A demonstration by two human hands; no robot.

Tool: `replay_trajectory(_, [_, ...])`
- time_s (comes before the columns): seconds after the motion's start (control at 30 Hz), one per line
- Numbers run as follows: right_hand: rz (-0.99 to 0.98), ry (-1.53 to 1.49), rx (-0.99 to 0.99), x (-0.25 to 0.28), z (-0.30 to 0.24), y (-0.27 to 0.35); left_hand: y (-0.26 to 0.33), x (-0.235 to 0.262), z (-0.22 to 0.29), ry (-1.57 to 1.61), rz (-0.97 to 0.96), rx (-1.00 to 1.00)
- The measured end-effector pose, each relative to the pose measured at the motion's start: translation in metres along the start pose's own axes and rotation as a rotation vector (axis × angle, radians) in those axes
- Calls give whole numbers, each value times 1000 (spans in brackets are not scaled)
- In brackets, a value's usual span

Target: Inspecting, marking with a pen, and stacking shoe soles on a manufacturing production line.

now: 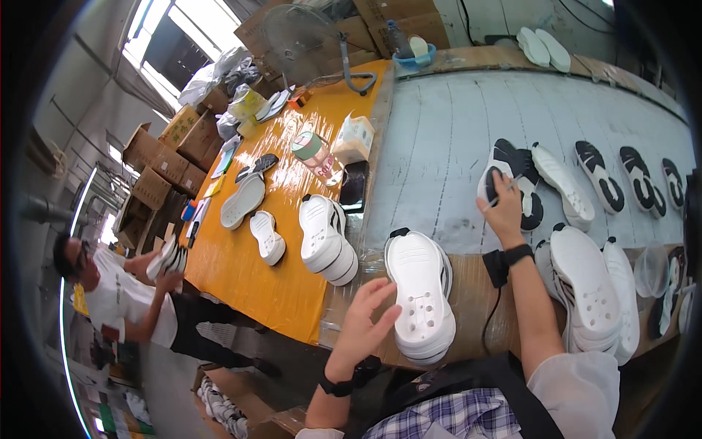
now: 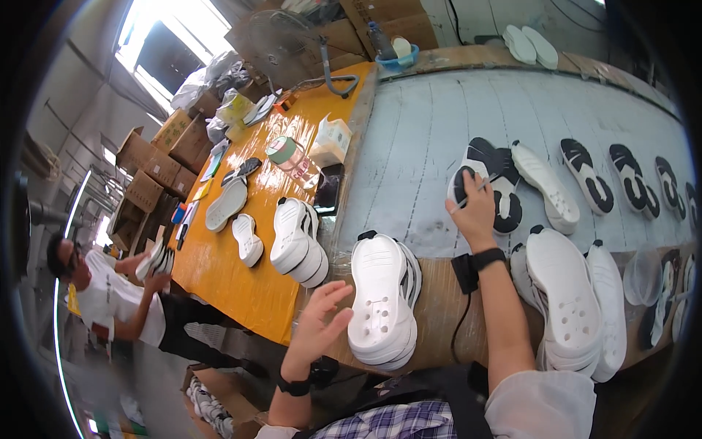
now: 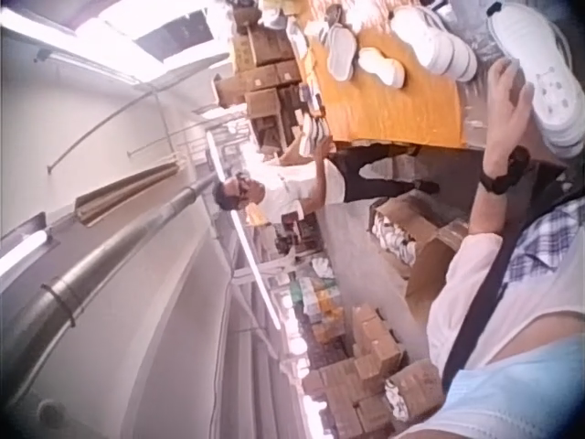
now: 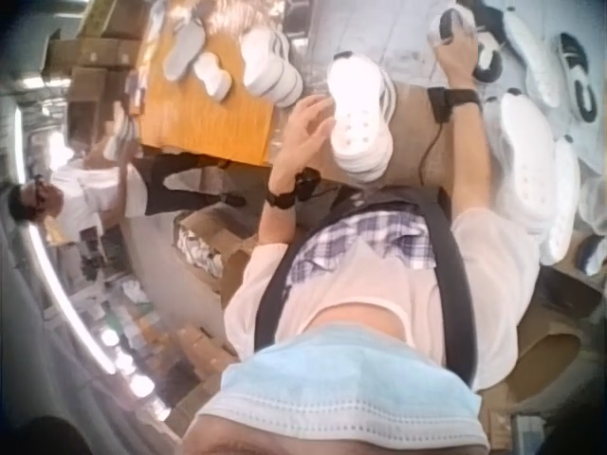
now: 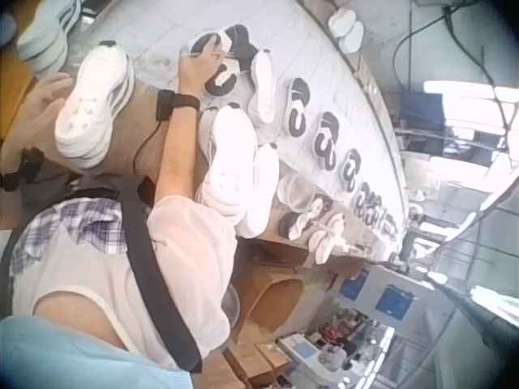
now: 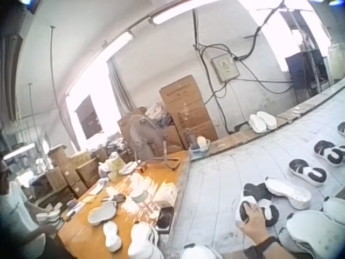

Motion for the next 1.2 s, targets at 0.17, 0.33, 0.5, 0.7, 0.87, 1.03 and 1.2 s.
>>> replay_trajectory(0.17, [-189, -1531, -235, 36, -26, 26, -37, 20, -22, 642, 77, 50])
replay_trajectory(0.33, [-594, -2234, -246, 41, -108, 73, -66, 70, 11, 939, 342, -151])
replay_trajectory(0.5, [-577, -1530, 24, 55, -110, 94, -47, 101, 40, 1071, 549, -227])
replay_trajectory(0.7, [-420, -890, 282, 82, -119, 97, -20, 102, 68, 1155, 641, -288])
replay_trajectory(0.87, [-448, -912, 235, 94, -126, 86, -10, 100, 109, 1012, 509, -405])
replay_trajectory(1.03, [-927, -1480, -166, 78, -140, 105, -19, 80, 149, 859, 300, -556])
replay_trajectory(1.2, [-724, -1443, -99, 100, -163, 102, -14, 59, 136, 960, 365, -474])
Point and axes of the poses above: each hand's wrist, its own y-axis away from the middle knuckle, its own x-axis out of the back of the hand, z = x × y, the point moved 10 cm from there along -y, towards the middle knuckle, and after that the axes turned 11 degrees about -z, right-handed, at the moved point
